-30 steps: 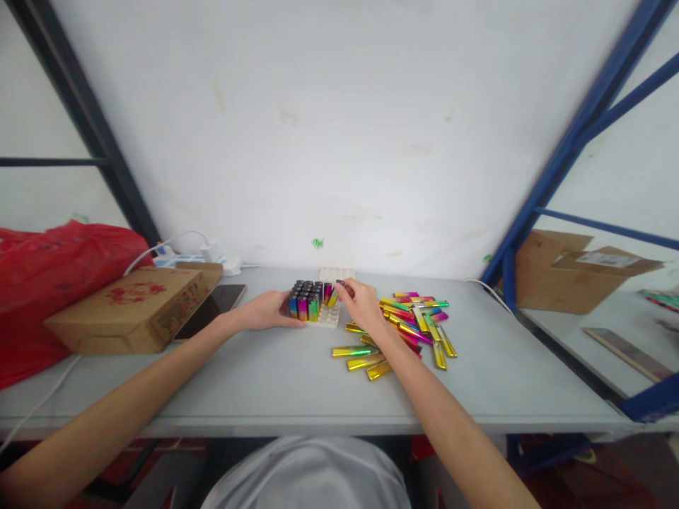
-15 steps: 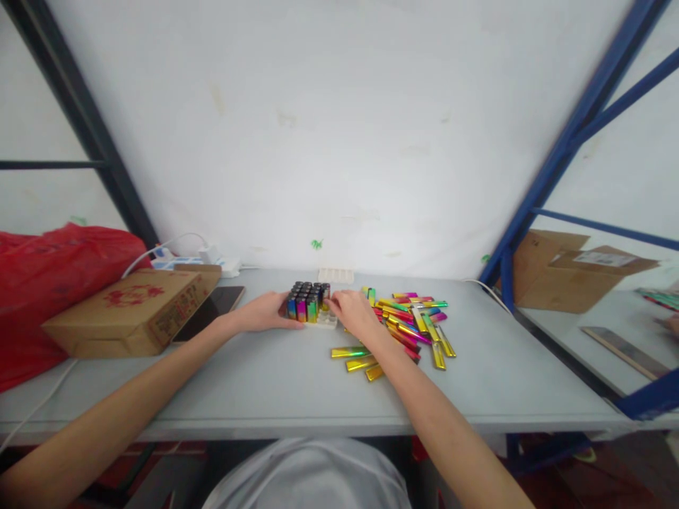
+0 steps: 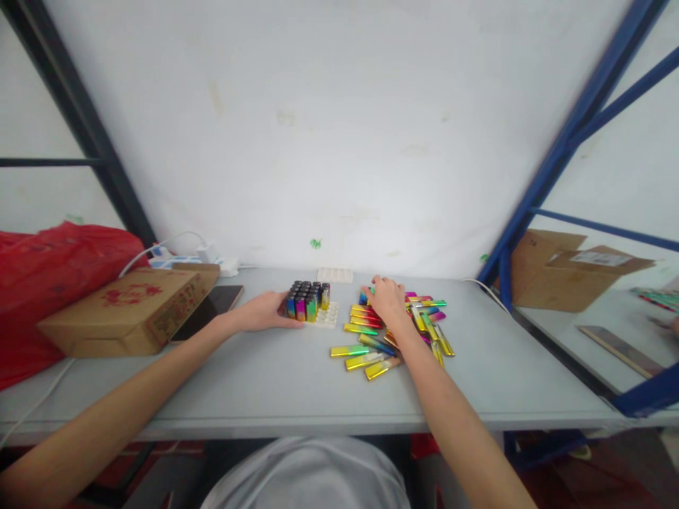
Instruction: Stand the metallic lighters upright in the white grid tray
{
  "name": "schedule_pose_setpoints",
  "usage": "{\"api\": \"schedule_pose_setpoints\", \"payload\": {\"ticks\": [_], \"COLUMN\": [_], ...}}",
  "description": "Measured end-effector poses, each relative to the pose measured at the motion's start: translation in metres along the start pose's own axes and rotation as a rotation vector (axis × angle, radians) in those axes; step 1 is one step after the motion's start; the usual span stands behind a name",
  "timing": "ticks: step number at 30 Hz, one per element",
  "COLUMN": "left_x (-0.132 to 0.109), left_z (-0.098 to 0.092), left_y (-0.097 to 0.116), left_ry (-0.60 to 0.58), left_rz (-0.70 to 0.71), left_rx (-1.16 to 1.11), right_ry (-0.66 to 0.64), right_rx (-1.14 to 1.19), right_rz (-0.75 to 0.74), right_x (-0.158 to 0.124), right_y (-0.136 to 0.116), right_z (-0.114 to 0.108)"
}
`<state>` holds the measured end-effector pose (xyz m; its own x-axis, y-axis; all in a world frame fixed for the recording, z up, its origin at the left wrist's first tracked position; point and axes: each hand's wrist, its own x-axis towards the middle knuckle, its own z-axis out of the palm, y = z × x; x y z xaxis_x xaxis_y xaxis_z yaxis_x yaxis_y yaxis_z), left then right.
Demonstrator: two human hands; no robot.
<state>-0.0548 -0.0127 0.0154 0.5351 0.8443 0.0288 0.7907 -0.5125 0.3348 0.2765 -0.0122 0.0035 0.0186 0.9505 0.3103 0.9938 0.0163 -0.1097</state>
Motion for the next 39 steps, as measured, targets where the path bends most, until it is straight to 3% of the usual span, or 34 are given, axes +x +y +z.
{"api": "schedule_pose_setpoints", "payload": {"ticks": [7,14,17,27,32,39], "left_x": [0.000,0.001,0.001,0.000,-0.001,-0.001], "left_z": [0.001,0.001,0.001,0.001,0.000,-0.001], "left_y": [-0.001,-0.001,-0.001,-0.002,0.000,0.001], "left_ry": [0.012,0.006,-0.002,-0.005,-0.001,0.007], "left_rz": [-0.002,-0.006,-0.010,0.007,0.000,0.010], "left_rx": [-0.009,-0.012,0.000,-0.029,-0.026,-0.053], "right_ry": [-0.103,-0.082,-0.048,-0.079,0.034,0.208], "right_rx": [0.073,0.099,0.092,0.122,0.230,0.632], "right_rz": [0.028,-0.107,-0.174,-0.190,-0.192,-0.153], "right_x": [0.010,0.014,0.015,0.010,0.007,0.009], "right_y": [-0.001,0.000,-0.001,-0.009,-0.013,-0.016], "right_z": [0.013,0.023,0.024,0.014,0.007,0.005]}}
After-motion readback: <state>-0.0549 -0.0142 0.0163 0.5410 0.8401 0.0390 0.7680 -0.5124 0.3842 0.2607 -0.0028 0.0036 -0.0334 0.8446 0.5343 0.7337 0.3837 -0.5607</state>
